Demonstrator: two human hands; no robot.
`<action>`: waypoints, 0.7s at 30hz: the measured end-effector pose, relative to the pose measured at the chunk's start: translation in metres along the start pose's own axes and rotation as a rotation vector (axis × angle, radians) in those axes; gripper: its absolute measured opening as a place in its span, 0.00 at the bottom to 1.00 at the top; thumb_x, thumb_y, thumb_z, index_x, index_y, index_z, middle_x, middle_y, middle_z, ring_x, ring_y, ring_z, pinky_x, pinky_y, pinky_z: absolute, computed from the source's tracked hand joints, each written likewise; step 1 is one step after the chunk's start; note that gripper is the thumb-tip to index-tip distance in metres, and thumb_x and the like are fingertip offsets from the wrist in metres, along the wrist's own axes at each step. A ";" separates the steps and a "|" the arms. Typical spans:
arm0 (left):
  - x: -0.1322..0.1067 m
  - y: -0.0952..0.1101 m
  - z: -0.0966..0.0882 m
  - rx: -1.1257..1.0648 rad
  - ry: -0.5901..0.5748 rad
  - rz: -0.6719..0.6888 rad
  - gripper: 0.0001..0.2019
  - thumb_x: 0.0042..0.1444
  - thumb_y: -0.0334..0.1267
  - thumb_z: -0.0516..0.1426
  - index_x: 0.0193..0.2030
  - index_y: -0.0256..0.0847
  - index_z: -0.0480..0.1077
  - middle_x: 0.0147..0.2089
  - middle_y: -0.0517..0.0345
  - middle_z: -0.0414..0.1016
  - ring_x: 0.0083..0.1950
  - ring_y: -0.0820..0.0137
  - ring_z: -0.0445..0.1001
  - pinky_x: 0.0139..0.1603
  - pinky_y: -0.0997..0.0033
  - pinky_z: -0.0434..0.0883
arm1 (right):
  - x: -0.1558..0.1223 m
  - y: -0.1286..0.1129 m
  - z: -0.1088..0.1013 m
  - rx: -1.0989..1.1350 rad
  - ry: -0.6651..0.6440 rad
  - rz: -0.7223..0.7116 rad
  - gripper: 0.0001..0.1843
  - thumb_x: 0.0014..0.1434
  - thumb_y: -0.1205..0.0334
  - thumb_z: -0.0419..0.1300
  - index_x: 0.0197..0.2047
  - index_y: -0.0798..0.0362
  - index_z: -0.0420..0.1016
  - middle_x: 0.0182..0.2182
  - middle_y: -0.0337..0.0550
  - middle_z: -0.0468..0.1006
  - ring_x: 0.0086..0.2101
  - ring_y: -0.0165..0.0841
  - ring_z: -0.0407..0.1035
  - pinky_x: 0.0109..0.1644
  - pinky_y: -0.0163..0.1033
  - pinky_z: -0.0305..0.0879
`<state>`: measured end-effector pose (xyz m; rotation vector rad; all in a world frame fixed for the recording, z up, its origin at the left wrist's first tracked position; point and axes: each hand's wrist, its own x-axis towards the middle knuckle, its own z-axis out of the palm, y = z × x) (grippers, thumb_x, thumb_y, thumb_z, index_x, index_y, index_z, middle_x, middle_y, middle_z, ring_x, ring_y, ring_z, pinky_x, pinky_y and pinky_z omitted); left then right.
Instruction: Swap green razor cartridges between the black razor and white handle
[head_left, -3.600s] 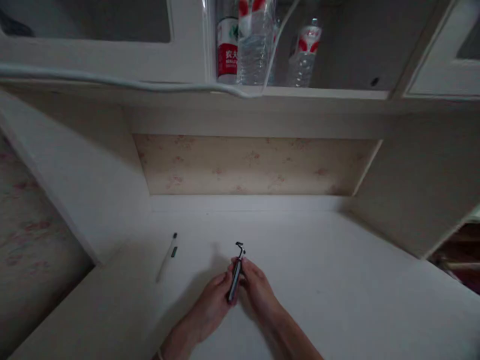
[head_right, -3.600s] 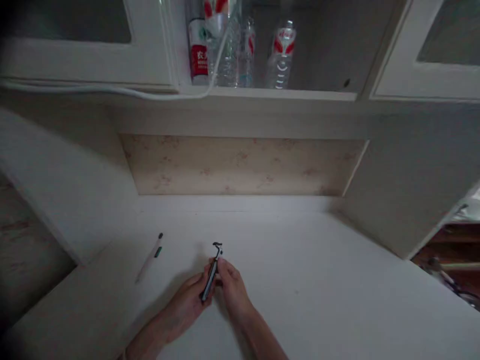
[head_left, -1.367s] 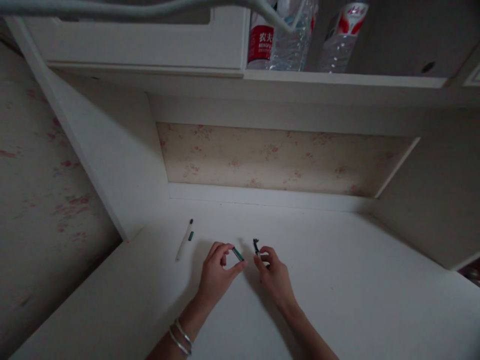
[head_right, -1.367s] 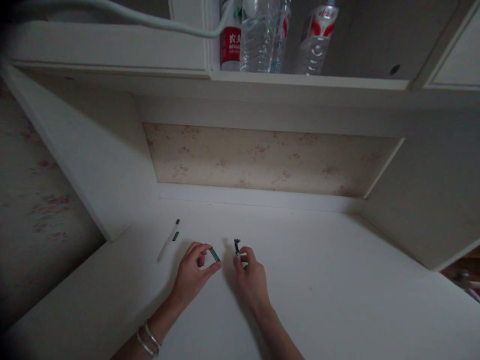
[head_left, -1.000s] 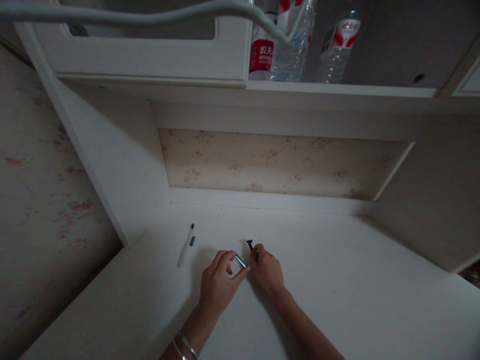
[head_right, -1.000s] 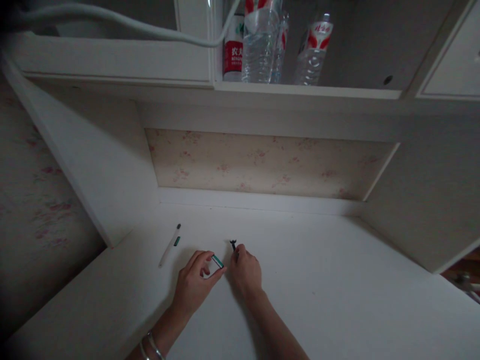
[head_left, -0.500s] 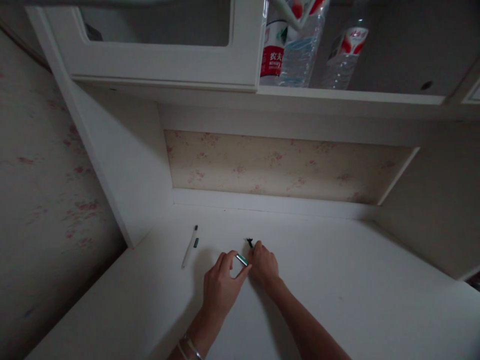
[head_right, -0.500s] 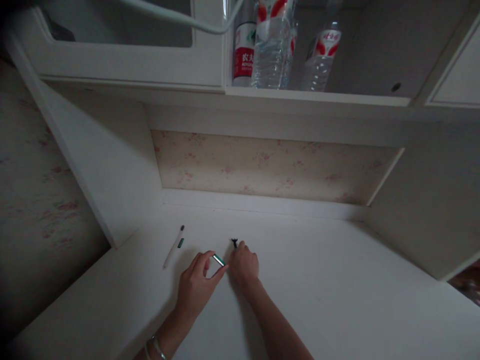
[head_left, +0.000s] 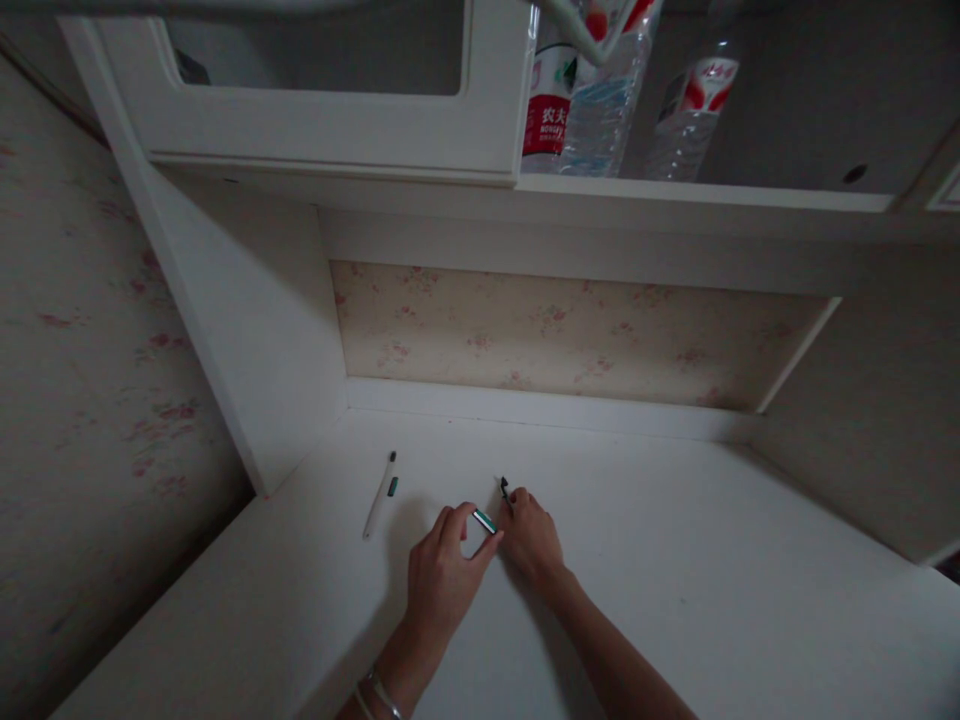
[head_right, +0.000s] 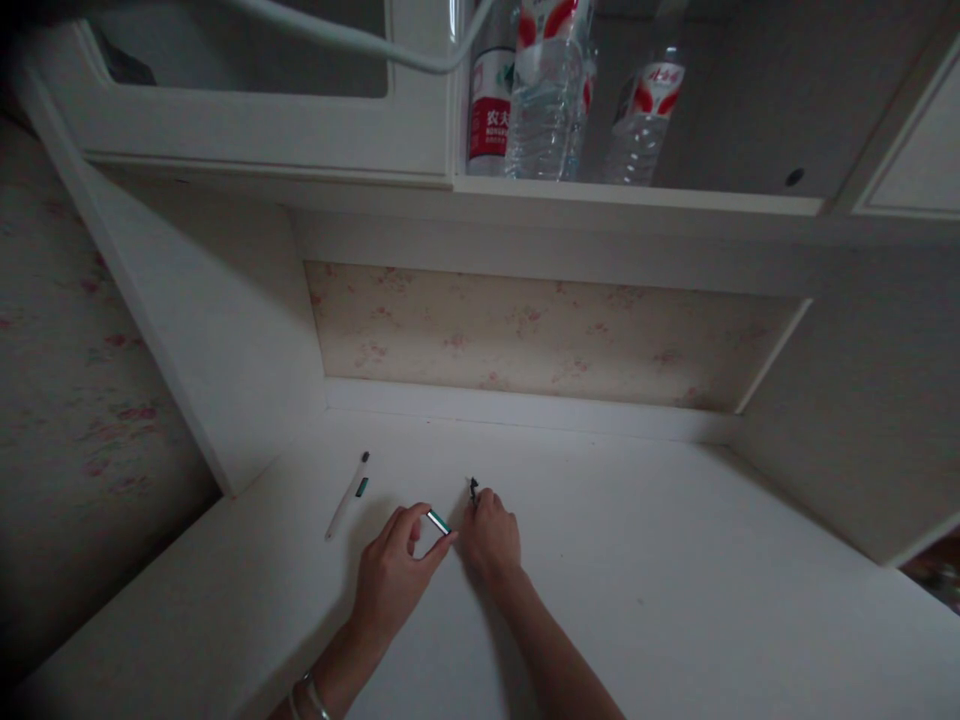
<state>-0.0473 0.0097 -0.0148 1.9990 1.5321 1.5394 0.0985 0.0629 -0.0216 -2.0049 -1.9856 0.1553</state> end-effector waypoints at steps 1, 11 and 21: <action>0.000 0.000 0.000 0.005 0.000 0.002 0.14 0.52 0.46 0.61 0.45 0.46 0.70 0.30 0.60 0.66 0.30 0.69 0.65 0.34 0.71 0.61 | -0.001 0.001 0.000 0.002 0.000 -0.006 0.10 0.67 0.66 0.46 0.44 0.56 0.67 0.40 0.51 0.76 0.39 0.39 0.74 0.39 0.37 0.62; -0.002 0.001 0.001 0.119 -0.016 0.062 0.16 0.54 0.47 0.60 0.46 0.42 0.67 0.30 0.60 0.66 0.30 0.70 0.67 0.33 0.73 0.64 | -0.012 -0.001 -0.006 -0.009 -0.026 -0.023 0.10 0.62 0.66 0.51 0.42 0.55 0.73 0.39 0.52 0.73 0.36 0.41 0.74 0.37 0.40 0.63; -0.001 0.001 0.001 0.231 -0.015 0.127 0.15 0.56 0.45 0.58 0.47 0.41 0.66 0.29 0.63 0.66 0.29 0.72 0.69 0.32 0.75 0.67 | 0.000 0.012 -0.006 0.041 -0.015 0.082 0.13 0.59 0.71 0.50 0.44 0.58 0.71 0.41 0.55 0.76 0.39 0.42 0.74 0.39 0.39 0.63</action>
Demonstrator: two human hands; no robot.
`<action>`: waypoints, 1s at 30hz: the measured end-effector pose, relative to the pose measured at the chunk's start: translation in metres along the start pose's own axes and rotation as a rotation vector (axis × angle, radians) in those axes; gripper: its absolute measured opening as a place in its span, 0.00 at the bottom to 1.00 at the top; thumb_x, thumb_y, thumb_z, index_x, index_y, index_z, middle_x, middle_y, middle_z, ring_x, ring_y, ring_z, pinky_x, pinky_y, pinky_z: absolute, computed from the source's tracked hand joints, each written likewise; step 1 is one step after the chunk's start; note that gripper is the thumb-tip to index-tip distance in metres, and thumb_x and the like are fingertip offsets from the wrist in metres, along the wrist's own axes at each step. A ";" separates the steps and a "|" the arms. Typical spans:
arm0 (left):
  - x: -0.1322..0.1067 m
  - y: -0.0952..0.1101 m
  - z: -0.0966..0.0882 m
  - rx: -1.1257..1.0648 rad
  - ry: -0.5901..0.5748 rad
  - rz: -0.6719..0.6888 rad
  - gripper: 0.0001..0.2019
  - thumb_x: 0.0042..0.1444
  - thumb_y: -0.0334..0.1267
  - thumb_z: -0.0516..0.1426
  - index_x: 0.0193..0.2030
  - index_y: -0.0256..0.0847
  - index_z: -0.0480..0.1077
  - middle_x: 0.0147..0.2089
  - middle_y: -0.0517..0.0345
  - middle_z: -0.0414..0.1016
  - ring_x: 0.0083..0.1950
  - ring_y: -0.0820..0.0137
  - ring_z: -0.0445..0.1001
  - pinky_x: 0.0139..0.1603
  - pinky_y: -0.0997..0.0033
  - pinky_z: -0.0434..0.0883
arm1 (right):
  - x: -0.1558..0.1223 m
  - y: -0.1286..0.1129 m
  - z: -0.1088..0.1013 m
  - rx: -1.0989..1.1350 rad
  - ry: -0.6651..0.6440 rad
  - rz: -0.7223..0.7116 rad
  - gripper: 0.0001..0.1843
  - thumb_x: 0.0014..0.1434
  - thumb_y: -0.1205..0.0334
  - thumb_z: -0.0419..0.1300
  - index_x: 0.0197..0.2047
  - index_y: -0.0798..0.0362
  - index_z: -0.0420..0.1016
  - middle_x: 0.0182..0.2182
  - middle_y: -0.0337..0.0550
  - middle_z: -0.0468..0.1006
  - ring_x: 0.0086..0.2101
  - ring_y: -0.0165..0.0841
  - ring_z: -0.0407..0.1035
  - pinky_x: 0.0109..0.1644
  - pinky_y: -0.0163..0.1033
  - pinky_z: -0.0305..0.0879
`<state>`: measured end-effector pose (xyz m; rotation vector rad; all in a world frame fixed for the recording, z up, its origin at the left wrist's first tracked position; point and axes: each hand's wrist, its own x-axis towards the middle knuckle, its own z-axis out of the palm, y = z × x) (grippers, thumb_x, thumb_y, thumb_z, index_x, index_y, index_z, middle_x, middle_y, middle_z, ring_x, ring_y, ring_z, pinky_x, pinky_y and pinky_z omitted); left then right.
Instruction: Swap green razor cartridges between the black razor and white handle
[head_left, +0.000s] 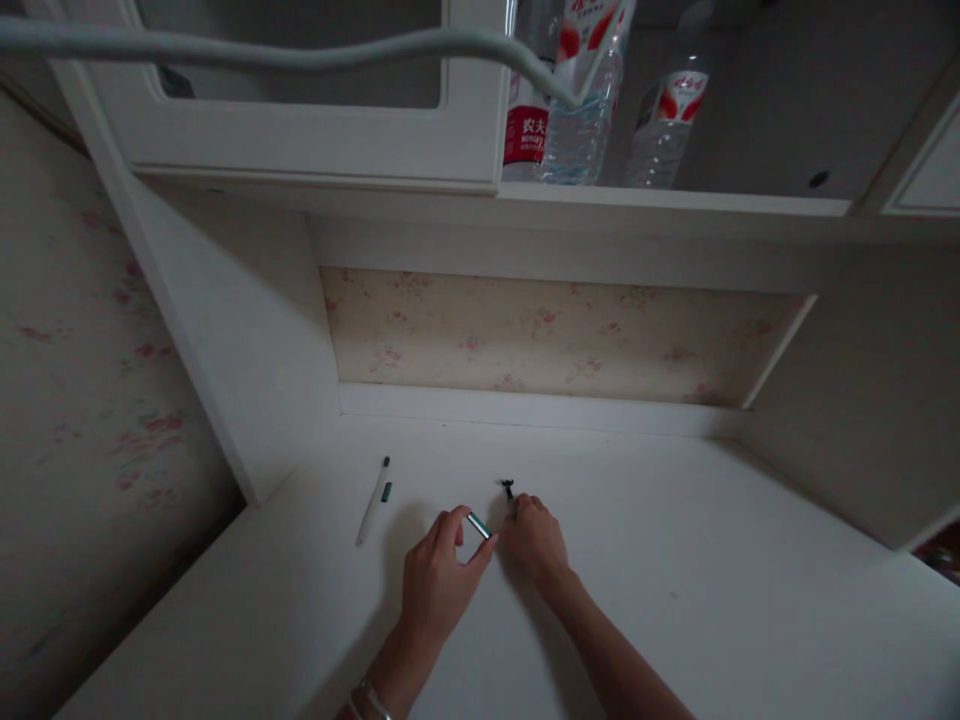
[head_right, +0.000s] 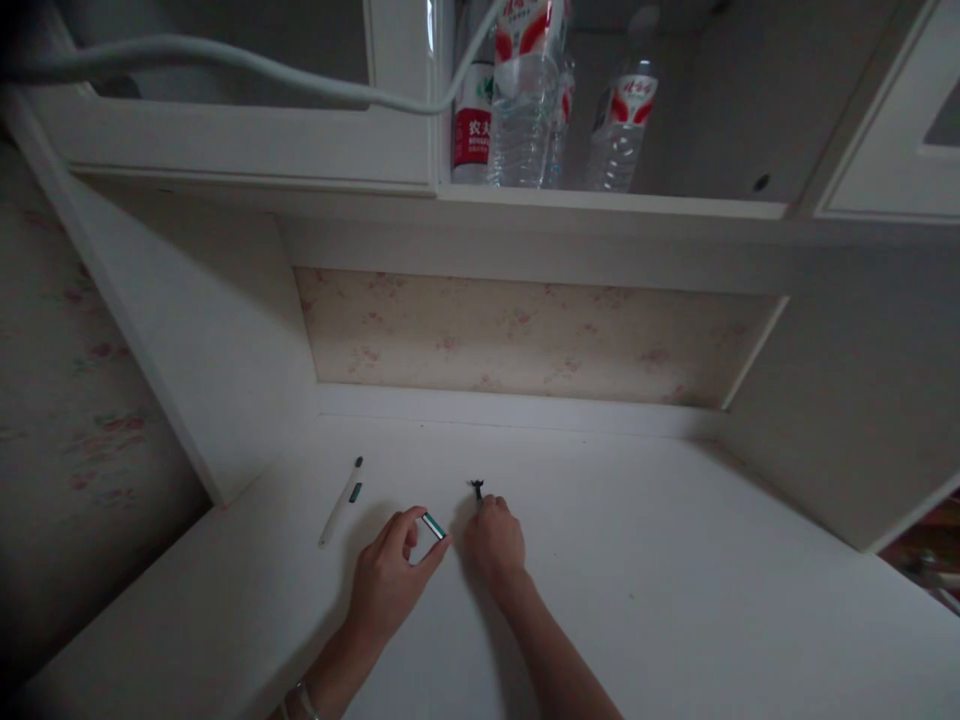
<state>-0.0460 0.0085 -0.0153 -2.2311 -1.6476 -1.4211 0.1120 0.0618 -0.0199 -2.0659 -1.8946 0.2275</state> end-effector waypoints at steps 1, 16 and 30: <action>0.000 0.000 0.000 0.001 0.002 0.000 0.15 0.56 0.45 0.58 0.47 0.41 0.66 0.29 0.63 0.66 0.29 0.72 0.69 0.33 0.75 0.67 | 0.001 0.002 0.000 0.002 0.003 0.012 0.13 0.58 0.71 0.50 0.45 0.59 0.71 0.41 0.56 0.76 0.39 0.42 0.74 0.40 0.39 0.63; 0.000 0.000 0.002 0.026 -0.019 -0.012 0.15 0.55 0.45 0.58 0.46 0.42 0.66 0.29 0.63 0.66 0.29 0.72 0.69 0.32 0.74 0.67 | 0.004 0.014 0.000 0.143 0.072 0.027 0.17 0.57 0.58 0.56 0.45 0.62 0.72 0.39 0.61 0.76 0.41 0.47 0.72 0.41 0.42 0.62; -0.002 0.004 0.004 0.035 -0.050 0.031 0.14 0.53 0.42 0.60 0.45 0.43 0.67 0.29 0.63 0.69 0.29 0.72 0.71 0.31 0.75 0.66 | -0.036 0.013 -0.013 0.940 0.000 -0.163 0.17 0.59 0.50 0.56 0.33 0.53 0.78 0.31 0.42 0.75 0.35 0.36 0.68 0.38 0.36 0.61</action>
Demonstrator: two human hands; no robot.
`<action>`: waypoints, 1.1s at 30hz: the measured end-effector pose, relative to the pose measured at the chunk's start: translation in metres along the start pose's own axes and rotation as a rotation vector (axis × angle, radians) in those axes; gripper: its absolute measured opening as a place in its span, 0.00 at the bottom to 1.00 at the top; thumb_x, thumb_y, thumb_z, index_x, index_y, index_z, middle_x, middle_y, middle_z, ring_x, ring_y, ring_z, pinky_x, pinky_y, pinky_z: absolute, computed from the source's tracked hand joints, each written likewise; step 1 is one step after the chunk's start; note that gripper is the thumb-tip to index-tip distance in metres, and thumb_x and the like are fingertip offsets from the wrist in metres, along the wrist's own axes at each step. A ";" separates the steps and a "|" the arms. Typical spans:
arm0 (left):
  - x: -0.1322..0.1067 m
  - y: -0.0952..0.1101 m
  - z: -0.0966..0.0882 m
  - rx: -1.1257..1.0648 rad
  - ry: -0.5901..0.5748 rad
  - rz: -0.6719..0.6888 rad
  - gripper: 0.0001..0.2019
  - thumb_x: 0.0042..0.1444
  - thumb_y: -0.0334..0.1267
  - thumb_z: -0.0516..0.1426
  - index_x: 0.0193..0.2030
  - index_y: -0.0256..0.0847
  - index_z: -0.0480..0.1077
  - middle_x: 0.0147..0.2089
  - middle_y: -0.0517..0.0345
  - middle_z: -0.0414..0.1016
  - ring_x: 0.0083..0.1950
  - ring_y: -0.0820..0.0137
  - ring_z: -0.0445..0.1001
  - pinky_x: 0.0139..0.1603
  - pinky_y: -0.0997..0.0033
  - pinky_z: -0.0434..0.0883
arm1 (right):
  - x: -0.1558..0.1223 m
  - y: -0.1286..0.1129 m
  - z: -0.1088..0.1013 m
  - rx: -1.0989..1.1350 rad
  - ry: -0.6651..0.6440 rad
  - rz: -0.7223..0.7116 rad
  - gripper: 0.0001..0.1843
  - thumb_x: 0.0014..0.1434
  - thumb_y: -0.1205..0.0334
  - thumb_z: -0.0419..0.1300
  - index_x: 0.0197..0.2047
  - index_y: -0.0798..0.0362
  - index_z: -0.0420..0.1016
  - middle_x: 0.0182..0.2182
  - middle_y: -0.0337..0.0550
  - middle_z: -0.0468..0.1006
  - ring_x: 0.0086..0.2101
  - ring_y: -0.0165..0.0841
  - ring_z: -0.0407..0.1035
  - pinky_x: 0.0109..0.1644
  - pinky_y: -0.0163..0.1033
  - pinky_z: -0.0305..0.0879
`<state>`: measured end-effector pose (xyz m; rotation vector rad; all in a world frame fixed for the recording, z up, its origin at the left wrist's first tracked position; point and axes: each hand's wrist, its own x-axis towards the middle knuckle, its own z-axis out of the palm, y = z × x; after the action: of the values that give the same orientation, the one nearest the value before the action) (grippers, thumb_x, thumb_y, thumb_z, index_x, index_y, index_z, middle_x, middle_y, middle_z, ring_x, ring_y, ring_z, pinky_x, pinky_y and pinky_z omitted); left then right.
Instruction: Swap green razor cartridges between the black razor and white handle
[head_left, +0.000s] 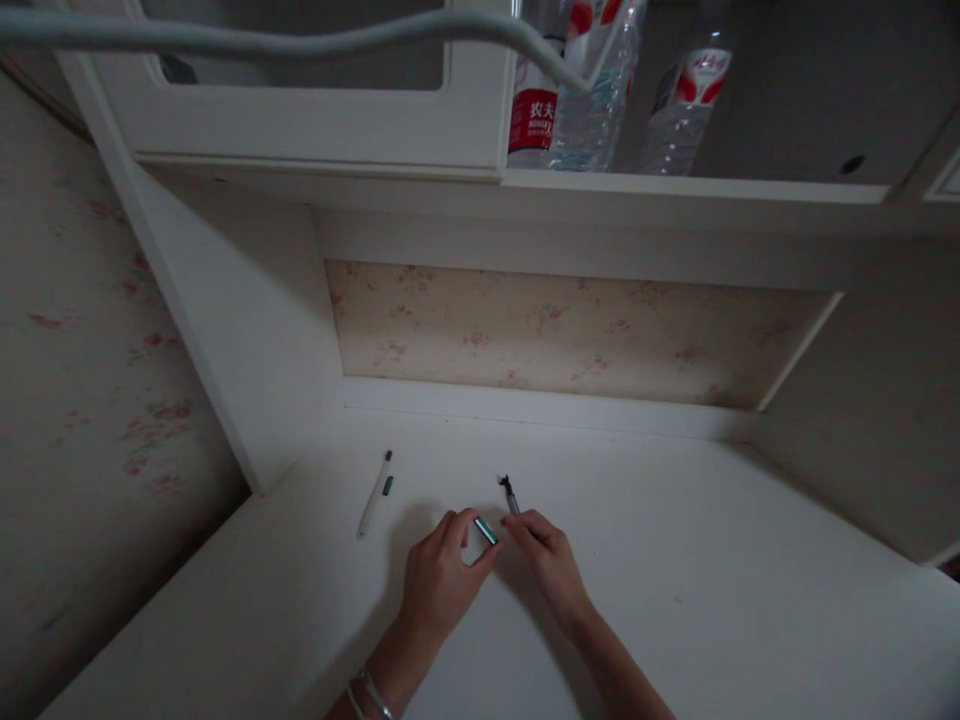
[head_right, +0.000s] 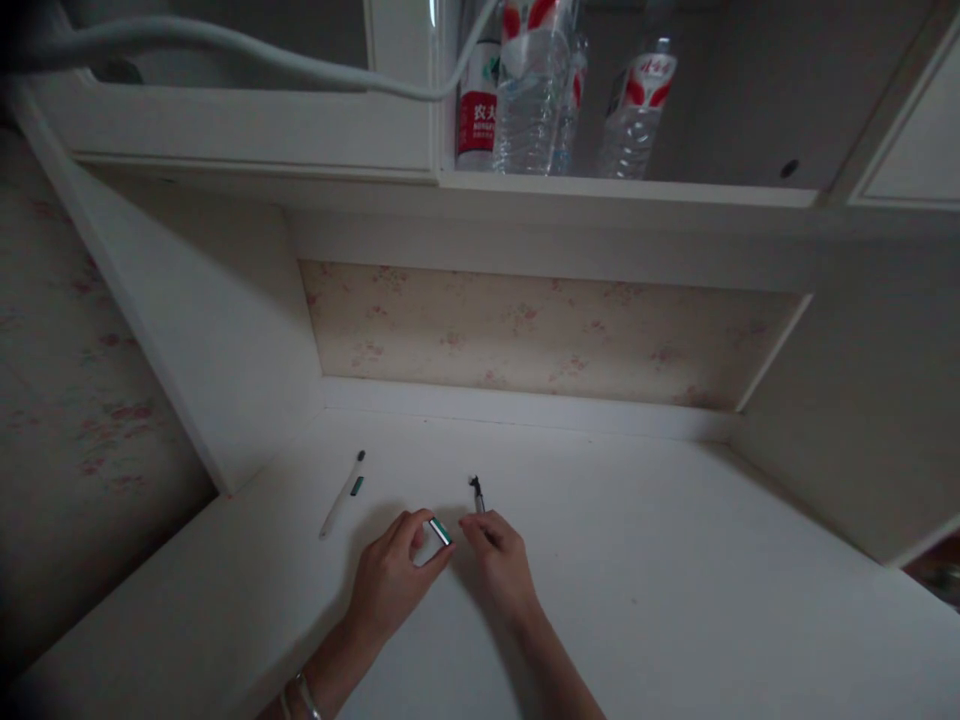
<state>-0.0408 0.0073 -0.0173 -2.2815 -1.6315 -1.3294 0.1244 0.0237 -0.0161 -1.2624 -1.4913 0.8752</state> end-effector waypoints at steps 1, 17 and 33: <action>0.000 0.001 0.000 -0.006 -0.011 0.008 0.14 0.53 0.41 0.60 0.45 0.44 0.67 0.30 0.63 0.69 0.30 0.72 0.71 0.31 0.74 0.67 | -0.001 -0.002 0.000 0.107 -0.030 0.014 0.16 0.58 0.50 0.57 0.33 0.54 0.78 0.31 0.43 0.75 0.36 0.37 0.68 0.40 0.36 0.61; -0.001 0.006 -0.001 0.034 -0.121 0.081 0.15 0.52 0.37 0.62 0.47 0.43 0.67 0.35 0.58 0.72 0.33 0.69 0.74 0.32 0.73 0.69 | -0.003 -0.014 -0.002 0.247 -0.188 0.058 0.15 0.54 0.53 0.59 0.28 0.56 0.78 0.27 0.42 0.73 0.31 0.35 0.65 0.37 0.37 0.59; 0.006 0.002 -0.010 -0.322 -0.349 0.136 0.09 0.61 0.34 0.54 0.46 0.46 0.73 0.38 0.57 0.70 0.37 0.73 0.71 0.38 0.76 0.69 | -0.002 -0.015 -0.026 0.274 -0.319 0.133 0.09 0.49 0.59 0.61 0.26 0.56 0.79 0.26 0.40 0.73 0.30 0.33 0.64 0.35 0.35 0.57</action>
<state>-0.0451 0.0059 -0.0066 -2.8956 -1.3877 -1.3017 0.1452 0.0165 0.0051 -1.0619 -1.4790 1.3716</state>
